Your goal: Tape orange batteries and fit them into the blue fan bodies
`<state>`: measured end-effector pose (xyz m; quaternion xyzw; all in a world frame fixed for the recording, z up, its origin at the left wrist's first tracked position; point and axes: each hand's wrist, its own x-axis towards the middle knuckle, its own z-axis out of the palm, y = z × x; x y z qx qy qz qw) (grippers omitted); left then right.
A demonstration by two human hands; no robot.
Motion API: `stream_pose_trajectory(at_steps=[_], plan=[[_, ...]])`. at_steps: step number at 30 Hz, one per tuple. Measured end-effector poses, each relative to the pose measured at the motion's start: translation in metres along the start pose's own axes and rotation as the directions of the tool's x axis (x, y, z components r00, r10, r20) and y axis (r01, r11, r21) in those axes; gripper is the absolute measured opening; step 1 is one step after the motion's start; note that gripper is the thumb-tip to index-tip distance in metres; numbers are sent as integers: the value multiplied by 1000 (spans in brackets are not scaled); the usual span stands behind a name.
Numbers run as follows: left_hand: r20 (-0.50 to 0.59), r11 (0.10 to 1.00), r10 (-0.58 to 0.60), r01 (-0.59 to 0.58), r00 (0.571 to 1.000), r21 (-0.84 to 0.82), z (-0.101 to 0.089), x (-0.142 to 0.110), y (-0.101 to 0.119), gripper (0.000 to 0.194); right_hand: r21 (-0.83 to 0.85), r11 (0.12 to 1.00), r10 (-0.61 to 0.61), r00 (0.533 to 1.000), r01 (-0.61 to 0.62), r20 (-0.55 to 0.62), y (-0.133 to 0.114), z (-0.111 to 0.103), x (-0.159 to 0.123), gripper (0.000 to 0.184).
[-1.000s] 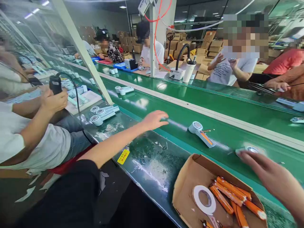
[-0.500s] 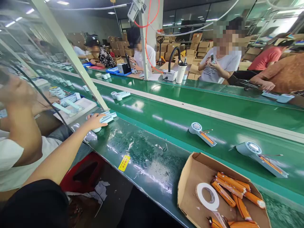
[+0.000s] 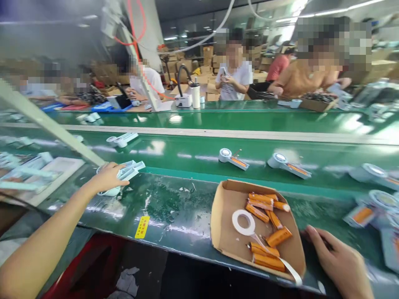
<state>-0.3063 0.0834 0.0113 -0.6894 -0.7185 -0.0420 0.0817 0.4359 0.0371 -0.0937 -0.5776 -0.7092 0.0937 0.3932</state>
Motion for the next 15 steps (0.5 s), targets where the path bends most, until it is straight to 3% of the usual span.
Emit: stream_pose_trajectory(at_steps=[3,6,8,10,13,15], plan=[[101,987,156,-151,983,-58,-5,17,79,81,-55,982,174,977,-182,-124,-4,4,-2,19],[251,948,315,-293,915,-124,-14,24,160,80,-48,969,238,966,-244,-100,-12,5,-4,24],[319,923,384,-363,867,-125,-17,22,200,74,-43,968,243,965,-248,-97,-18,5,-5,27],[347,907,416,-413,841,-86,-19,16,226,71,-32,968,246,965,-250,-93,-25,4,-5,33],[275,881,464,-472,842,-43,-23,7,255,71,-13,962,270,960,-272,-67,-32,3,-2,43],[103,798,602,-592,792,-110,-25,2,281,58,8,953,304,952,-304,-40,-35,3,3,49]])
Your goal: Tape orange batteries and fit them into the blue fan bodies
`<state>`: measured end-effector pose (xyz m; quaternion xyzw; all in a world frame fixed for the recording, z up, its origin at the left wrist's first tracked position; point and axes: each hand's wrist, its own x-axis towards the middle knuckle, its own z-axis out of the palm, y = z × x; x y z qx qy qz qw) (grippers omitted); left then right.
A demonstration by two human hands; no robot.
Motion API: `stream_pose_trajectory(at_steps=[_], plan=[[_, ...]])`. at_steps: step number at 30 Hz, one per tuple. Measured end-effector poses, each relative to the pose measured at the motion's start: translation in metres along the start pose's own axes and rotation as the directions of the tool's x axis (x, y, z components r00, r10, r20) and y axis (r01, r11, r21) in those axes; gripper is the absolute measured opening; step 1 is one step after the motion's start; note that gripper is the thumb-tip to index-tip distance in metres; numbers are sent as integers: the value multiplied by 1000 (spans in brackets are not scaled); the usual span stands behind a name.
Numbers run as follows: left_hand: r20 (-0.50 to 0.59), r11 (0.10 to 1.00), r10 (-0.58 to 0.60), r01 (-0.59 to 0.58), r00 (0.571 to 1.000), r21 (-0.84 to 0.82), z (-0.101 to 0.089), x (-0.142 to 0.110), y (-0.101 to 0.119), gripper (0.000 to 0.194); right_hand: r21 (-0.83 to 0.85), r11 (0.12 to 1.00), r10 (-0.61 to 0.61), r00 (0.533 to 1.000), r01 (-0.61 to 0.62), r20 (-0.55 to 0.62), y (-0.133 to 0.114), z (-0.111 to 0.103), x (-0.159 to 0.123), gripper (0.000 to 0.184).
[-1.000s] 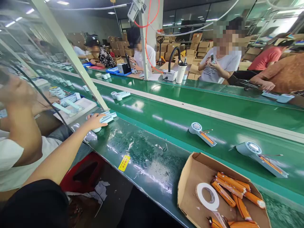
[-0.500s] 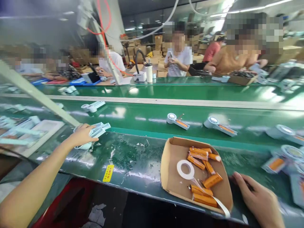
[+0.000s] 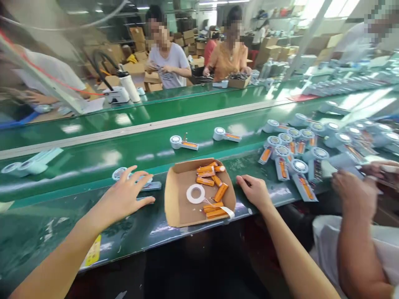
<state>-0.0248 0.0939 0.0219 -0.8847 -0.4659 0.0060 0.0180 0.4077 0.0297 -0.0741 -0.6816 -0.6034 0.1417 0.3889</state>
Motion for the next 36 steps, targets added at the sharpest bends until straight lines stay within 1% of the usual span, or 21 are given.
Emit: stream_pose_trajectory(at_steps=[1,3,5,7,9,12,14,16,18,20,23,24,26,27,28,29,31,32,33,34,36], plan=[[-83,991,123,-126,989,-38,1,9,15,47,12,1000,19,1000,-19,6,-2,0,2,52],[-182,923,359,-378,915,-78,7,30,50,28,51,997,55,998,-55,15,-4,0,5,54],[-163,863,490,-503,856,-50,18,51,82,22,131,987,91,996,-93,18,-7,-1,5,52],[-122,850,523,-527,843,8,30,67,101,21,232,965,121,992,-126,35,-10,-5,4,48],[-107,851,526,-524,844,43,36,72,106,17,310,939,150,988,-152,31,-14,-12,-3,47],[-172,840,538,-543,825,25,26,57,101,15,403,898,189,982,-178,12,-32,-26,-22,46],[-287,827,540,-563,791,5,8,39,99,13,491,849,156,981,-192,113,-56,-35,-37,49],[-397,818,540,-574,742,39,-10,21,102,13,521,828,38,949,-205,313,-84,-41,-49,54],[-449,821,543,-561,709,107,-22,8,107,16,457,873,-108,847,-169,520,-111,-42,-55,42],[-476,831,534,-538,699,142,-27,-1,110,18,401,913,-236,713,-69,660,-129,-41,-58,20],[-504,861,483,-493,716,126,-21,-12,104,14,436,900,-376,529,13,761,-139,-41,-61,33],[-508,868,473,-479,720,129,-17,-16,99,12,455,890,-412,446,11,795,-138,-42,-62,34],[-511,877,466,-455,723,156,-6,-25,88,14,494,869,-482,242,11,842,-134,-46,-59,32],[-517,883,457,-440,724,165,0,-30,83,18,517,856,-513,174,22,841,-131,-47,-56,29],[-524,891,441,-423,728,163,5,-34,78,25,522,850,-524,180,63,832,-127,-48,-50,25],[-535,901,419,-407,733,148,10,-38,74,33,490,860,-511,262,143,819,-123,-48,-44,23],[-555,919,369,-380,745,102,18,-42,70,46,249,899,-415,517,360,749,-112,-43,-27,24],[-559,922,359,-376,748,89,20,-42,70,48,54,891,-358,622,452,697,-106,-39,-18,27],[-560,921,362,-380,745,89,22,-42,71,47,-136,844,-313,682,519,661,-101,-33,-9,29],[-560,916,374,-388,739,99,23,-41,72,44,-276,774,-281,699,571,657,-97,-28,-1,30],[-562,910,394,-397,728,123,23,-39,76,40,-382,649,-257,662,658,703,-93,-17,12,26]])
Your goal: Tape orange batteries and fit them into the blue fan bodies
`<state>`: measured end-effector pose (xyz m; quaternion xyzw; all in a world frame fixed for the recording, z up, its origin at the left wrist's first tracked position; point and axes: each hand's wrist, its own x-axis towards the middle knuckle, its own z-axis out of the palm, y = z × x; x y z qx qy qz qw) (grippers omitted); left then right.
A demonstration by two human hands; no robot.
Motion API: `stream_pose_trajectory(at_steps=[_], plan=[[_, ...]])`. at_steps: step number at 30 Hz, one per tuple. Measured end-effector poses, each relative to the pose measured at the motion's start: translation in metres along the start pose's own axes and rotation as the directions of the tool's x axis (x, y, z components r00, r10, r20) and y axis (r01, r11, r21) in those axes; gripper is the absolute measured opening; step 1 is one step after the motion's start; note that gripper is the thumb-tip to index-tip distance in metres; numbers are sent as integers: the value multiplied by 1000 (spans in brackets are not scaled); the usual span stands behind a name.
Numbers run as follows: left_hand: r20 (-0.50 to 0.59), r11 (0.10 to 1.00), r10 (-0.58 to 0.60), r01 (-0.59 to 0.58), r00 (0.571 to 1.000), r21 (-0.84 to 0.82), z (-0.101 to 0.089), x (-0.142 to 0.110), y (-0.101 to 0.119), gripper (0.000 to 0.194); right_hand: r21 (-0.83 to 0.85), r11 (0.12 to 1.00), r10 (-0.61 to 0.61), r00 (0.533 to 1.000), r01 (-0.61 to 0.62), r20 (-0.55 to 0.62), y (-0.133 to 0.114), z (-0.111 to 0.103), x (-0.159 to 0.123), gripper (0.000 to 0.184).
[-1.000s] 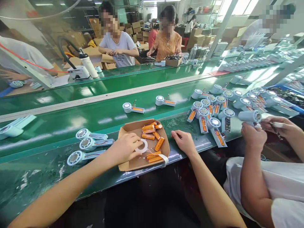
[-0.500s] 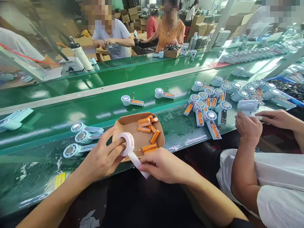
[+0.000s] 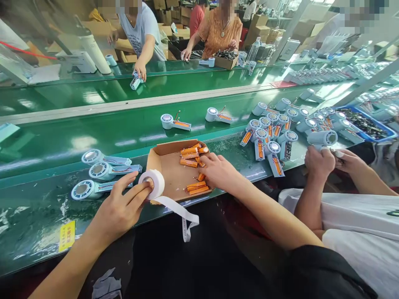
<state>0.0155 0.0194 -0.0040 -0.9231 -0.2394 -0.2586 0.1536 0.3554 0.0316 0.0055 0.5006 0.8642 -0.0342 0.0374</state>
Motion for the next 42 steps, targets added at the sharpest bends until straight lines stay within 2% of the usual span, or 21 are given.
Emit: stream_pose_trajectory(at_steps=[2,3,5,6,7,9,11,12,14,17,21,24,27,29,31,33,36,38,40,41,42], plan=[[-12,1000,1,-1,1000,-2,1,3,2,37,-16,998,-56,998,56,7,3,0,9,21],[-13,1000,-3,3,1000,-16,0,3,3,37,42,996,-81,997,82,-13,3,-2,12,19],[2,998,-11,11,1000,-65,-1,3,5,39,280,956,-63,994,85,-87,0,-8,11,19],[13,995,-7,9,1000,-95,-2,3,5,41,442,894,-13,993,66,-121,-2,-11,10,20],[25,992,0,3,1000,-122,-3,2,6,43,608,793,50,990,42,-135,-5,-14,7,21],[38,987,24,-18,999,-159,-5,2,6,46,857,516,169,981,-7,-94,-15,-18,2,36],[38,984,60,-53,997,-168,-6,2,6,45,959,281,219,975,-39,-25,-26,-20,-1,54],[38,984,76,-69,996,-164,-7,2,5,43,975,216,225,974,-46,-4,-31,-20,-2,59],[37,984,105,-99,994,-149,-7,4,5,39,983,179,232,973,-42,0,-39,-21,-1,61],[46,978,157,-149,987,-145,-7,8,6,36,978,207,211,977,-29,-16,-44,-24,1,56],[63,967,215,-203,975,-153,-10,14,4,32,973,219,94,994,-75,55,-42,-27,3,51],[56,967,229,-221,972,-128,-12,19,3,29,987,113,22,993,-117,116,-42,-26,6,52],[23,980,182,-180,983,-80,-9,25,7,31,994,-75,143,986,-78,88,-47,-21,12,55],[-21,991,126,-127,992,-34,-3,30,14,28,983,-182,363,931,30,39,-56,-18,17,58],[-68,997,70,-71,995,-5,3,37,23,24,957,-238,585,811,165,6,-71,-15,22,59],[-103,1000,26,-26,994,4,8,43,30,24,935,-235,727,686,266,-13,-89,-11,25,56],[-138,1000,-2,0,990,-11,13,47,36,27,920,-151,828,554,363,-83,-107,-1,28,45],[-134,997,-8,-2,991,-72,15,45,38,27,898,-119,844,519,423,-132,-102,6,28,38],[-90,986,2,-17,996,-164,20,42,39,28,856,-113,857,486,505,-173,-82,6,25,35],[-59,977,13,-25,998,-213,22,41,39,31,821,-79,881,424,566,-208,-67,4,23,34],[-24,967,14,-20,1000,-254,26,42,39,34,780,-20,908,338,626,-247,-53,1,21,33]])
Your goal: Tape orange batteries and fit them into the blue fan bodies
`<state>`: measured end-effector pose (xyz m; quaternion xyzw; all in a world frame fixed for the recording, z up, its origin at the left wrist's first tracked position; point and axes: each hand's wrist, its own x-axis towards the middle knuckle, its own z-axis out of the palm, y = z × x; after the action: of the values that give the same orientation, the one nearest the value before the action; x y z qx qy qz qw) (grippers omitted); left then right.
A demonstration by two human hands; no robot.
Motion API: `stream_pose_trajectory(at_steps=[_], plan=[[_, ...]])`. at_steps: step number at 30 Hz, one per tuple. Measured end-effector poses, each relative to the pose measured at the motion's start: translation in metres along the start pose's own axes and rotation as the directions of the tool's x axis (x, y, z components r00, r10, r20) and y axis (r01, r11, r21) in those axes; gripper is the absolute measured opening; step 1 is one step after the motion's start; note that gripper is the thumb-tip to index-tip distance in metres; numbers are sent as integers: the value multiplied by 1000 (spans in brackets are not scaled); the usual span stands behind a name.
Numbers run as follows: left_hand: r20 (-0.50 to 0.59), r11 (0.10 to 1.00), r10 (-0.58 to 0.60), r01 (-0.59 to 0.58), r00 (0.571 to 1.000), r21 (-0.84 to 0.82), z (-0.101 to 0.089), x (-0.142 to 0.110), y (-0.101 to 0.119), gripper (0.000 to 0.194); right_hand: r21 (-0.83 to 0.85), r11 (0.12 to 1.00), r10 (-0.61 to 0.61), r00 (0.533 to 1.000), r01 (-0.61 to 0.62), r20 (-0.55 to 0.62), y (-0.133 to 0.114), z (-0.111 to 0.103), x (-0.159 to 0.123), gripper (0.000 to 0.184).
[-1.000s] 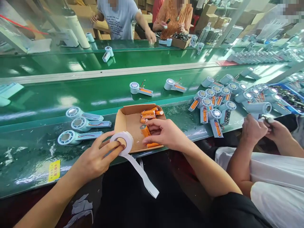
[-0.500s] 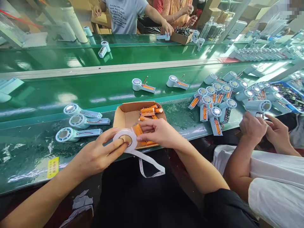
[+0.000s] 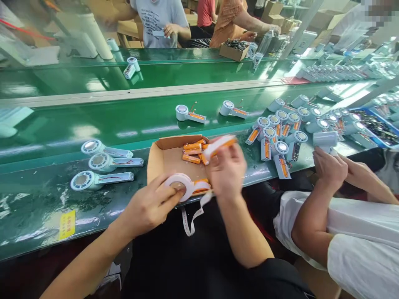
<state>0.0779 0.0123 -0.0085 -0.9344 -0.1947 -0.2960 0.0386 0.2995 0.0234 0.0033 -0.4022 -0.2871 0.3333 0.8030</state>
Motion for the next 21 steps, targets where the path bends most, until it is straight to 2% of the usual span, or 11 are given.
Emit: stream_pose_trajectory(at_steps=[2,3,5,7,9,11,13,16,19,21], plan=[[67,998,-44,47,997,-48,6,3,-7,36,21,979,-199,974,202,-109,-7,-7,23,30],[91,995,-74,80,993,-63,8,5,-13,33,9,971,-238,966,240,-105,-9,-9,30,32],[133,982,-149,163,980,-99,5,3,-30,28,-27,977,-212,977,212,-1,-11,-11,33,40],[128,957,-257,271,958,-106,-7,-11,-49,29,-66,984,-157,980,165,121,-12,-18,24,46],[102,910,-411,414,906,-13,-26,-39,-65,27,-134,979,-129,978,152,164,-14,-33,14,45],[93,854,-509,488,856,180,-44,-75,-79,25,-244,962,-79,982,120,170,-16,-53,9,38],[126,809,-538,470,833,352,-55,-108,-90,23,-354,932,-18,982,84,187,-16,-73,7,30],[142,776,-541,427,829,465,-62,-137,-97,23,-444,895,42,981,48,191,-14,-92,4,29],[121,760,-525,400,842,513,-70,-140,-88,24,-518,855,84,991,-19,102,-13,-108,3,34],[99,760,-488,366,867,536,-77,-129,-82,20,-474,881,127,959,8,252,-12,-120,11,40]])
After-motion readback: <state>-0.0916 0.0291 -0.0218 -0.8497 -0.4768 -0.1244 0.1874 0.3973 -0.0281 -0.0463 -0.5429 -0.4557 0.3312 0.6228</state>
